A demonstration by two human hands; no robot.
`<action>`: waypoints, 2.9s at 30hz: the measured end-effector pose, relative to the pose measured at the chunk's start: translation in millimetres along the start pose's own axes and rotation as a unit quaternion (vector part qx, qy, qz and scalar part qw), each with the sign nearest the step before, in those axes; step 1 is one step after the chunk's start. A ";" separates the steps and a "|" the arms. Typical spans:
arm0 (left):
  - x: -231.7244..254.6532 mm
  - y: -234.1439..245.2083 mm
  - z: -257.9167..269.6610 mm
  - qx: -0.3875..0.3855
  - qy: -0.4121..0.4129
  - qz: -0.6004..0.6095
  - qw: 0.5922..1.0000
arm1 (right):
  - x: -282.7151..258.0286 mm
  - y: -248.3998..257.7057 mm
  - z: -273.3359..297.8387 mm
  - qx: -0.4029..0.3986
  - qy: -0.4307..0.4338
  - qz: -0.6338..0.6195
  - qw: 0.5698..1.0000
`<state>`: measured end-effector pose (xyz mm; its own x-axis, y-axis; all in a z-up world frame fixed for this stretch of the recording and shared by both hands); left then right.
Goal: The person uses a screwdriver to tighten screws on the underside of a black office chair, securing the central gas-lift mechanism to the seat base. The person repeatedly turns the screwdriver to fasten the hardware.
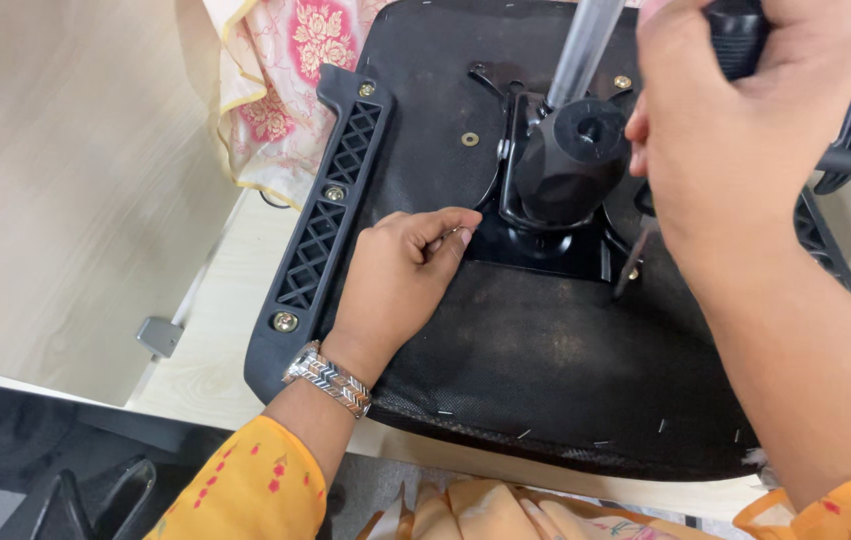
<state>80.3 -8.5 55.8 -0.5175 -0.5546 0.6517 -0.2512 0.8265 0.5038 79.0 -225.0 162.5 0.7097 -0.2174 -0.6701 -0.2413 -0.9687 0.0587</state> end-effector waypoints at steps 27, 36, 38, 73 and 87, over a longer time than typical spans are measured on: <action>-15.9 -3.1 0.7 -0.049 0.054 0.057 0.996 | -34.8 -55.4 30.7 0.081 0.349 0.363 0.860; -14.1 -2.4 3.5 -0.035 -0.001 0.054 0.998 | -25.5 -49.4 36.3 0.081 0.337 0.369 0.863; -12.8 -2.2 4.8 -0.030 -0.015 0.031 0.999 | -23.3 -50.9 37.8 0.075 0.328 0.381 0.861; -5.7 -0.8 0.0 -0.042 0.042 -0.079 0.995 | -18.9 -42.3 29.6 0.042 0.313 0.303 0.899; 2.7 -3.5 -2.9 -0.036 0.014 -0.117 0.992 | -20.1 -42.3 28.7 0.032 0.336 0.299 0.893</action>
<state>82.1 -13.2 57.4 -0.4293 -0.7331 0.5275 -0.3014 0.6669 0.6814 56.0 -176.3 152.2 0.6728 -0.7371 0.0627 -0.7319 -0.6509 0.2015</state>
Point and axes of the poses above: each hand's wrist, its own z-axis away from the middle knuckle, its own y-axis out of the back of the hand, x = y × z, the point moved 10 cm from there along -z, towards the middle knuckle
